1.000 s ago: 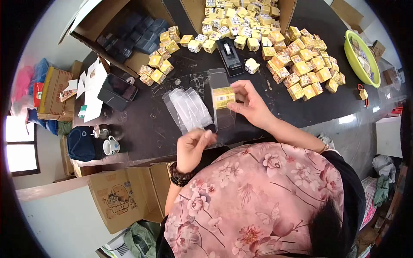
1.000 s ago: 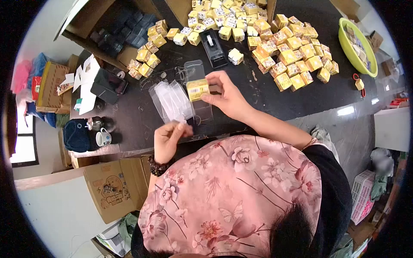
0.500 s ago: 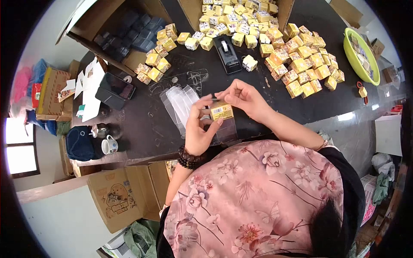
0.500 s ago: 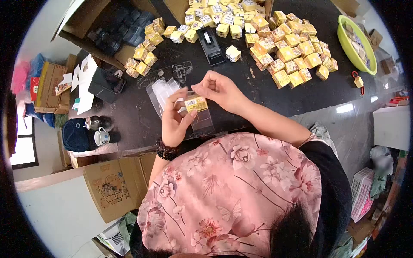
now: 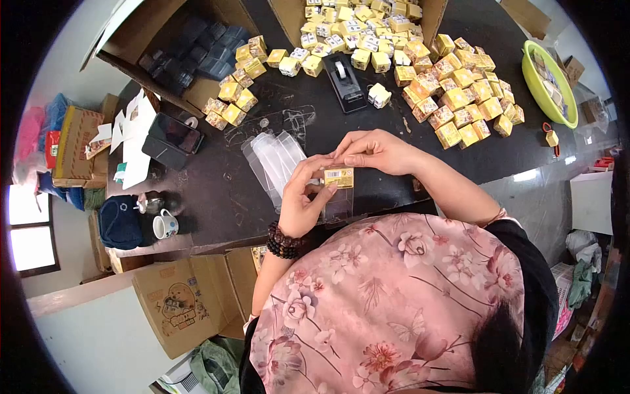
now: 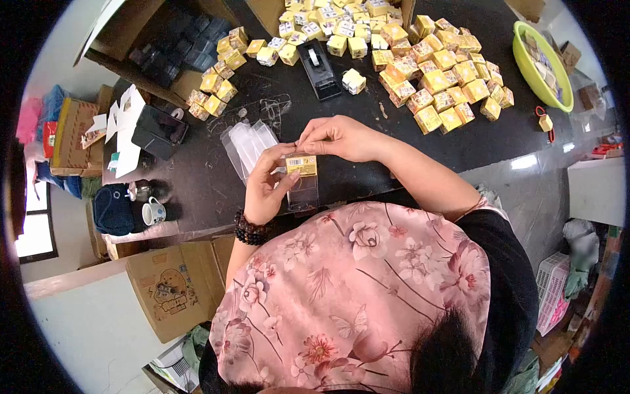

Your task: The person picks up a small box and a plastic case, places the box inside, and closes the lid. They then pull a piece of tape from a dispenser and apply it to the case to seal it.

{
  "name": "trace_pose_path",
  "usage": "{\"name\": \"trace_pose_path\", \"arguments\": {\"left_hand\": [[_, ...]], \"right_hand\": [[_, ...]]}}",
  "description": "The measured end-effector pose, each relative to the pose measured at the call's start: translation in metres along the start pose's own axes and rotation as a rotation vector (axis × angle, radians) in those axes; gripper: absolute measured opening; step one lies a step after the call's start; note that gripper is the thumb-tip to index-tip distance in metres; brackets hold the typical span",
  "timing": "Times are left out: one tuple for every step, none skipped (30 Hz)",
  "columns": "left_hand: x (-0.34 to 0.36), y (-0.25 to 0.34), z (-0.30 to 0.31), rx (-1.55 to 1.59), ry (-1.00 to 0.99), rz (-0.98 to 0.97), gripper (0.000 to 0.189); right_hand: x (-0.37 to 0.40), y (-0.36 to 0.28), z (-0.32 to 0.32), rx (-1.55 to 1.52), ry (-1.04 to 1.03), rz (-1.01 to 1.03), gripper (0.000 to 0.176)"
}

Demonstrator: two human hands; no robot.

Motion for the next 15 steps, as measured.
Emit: {"name": "trace_pose_path", "arguments": {"left_hand": [[0.005,-0.010,0.005,0.021,0.032,0.029,0.040],[0.006,-0.018,0.009,0.042,0.066,0.061,0.036],[0.006,-0.020,0.011,0.041,0.067,0.060,0.036],[0.006,-0.023,0.014,0.104,0.081,0.066,0.035],[0.007,-0.025,0.015,0.168,0.096,0.074,0.034],[0.009,-0.026,0.014,0.171,0.100,0.076,0.034],[0.011,-0.028,0.013,0.161,0.116,0.101,0.033],[0.012,-0.030,0.011,0.151,0.133,0.125,0.032],[0.014,-0.029,0.009,0.151,0.137,0.126,0.032],[0.015,-0.027,0.006,0.133,0.129,0.118,0.033],[0.016,-0.024,0.005,0.112,0.120,0.110,0.033],[0.017,-0.025,0.006,0.109,0.121,0.111,0.033],[0.019,-0.028,0.008,0.088,0.121,0.105,0.034],[0.021,-0.030,0.009,0.069,0.122,0.097,0.035],[0.023,-0.031,0.010,0.066,0.125,0.096,0.035]], "right_hand": [[-0.001,0.005,-0.006,0.004,0.000,0.001,0.018],[-0.002,0.014,-0.005,0.043,0.080,-0.002,0.021],[-0.004,0.021,-0.004,0.082,0.160,-0.004,0.024],[-0.004,0.027,0.012,0.288,0.427,-0.084,0.033],[0.001,0.030,0.027,0.493,0.692,-0.166,0.042],[-0.001,0.036,0.038,0.884,0.870,-0.051,0.066],[-0.011,0.043,0.043,0.886,0.865,-0.049,0.066],[-0.020,0.048,0.048,0.957,0.894,-0.123,0.070],[-0.027,0.053,0.052,1.026,0.923,-0.199,0.074],[-0.033,0.058,0.056,1.048,0.934,-0.222,0.072],[-0.036,0.061,0.059,1.046,0.936,-0.219,0.072],[-0.038,0.066,0.061,1.034,0.916,-0.281,0.068],[-0.039,0.071,0.061,1.022,0.895,-0.343,0.065],[-0.038,0.072,0.058,1.021,0.894,-0.341,0.065],[-0.035,0.070,0.053,0.981,0.911,-0.303,0.064]]}}
Point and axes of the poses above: each hand's wrist, its own x-axis away from the middle knuckle, its own z-axis out of the back of the hand, y = z × x, the point moved 7 cm from there along -x, towards the middle knuckle, and after that the axes turned 10 degrees about x, right-handed, at the moved point
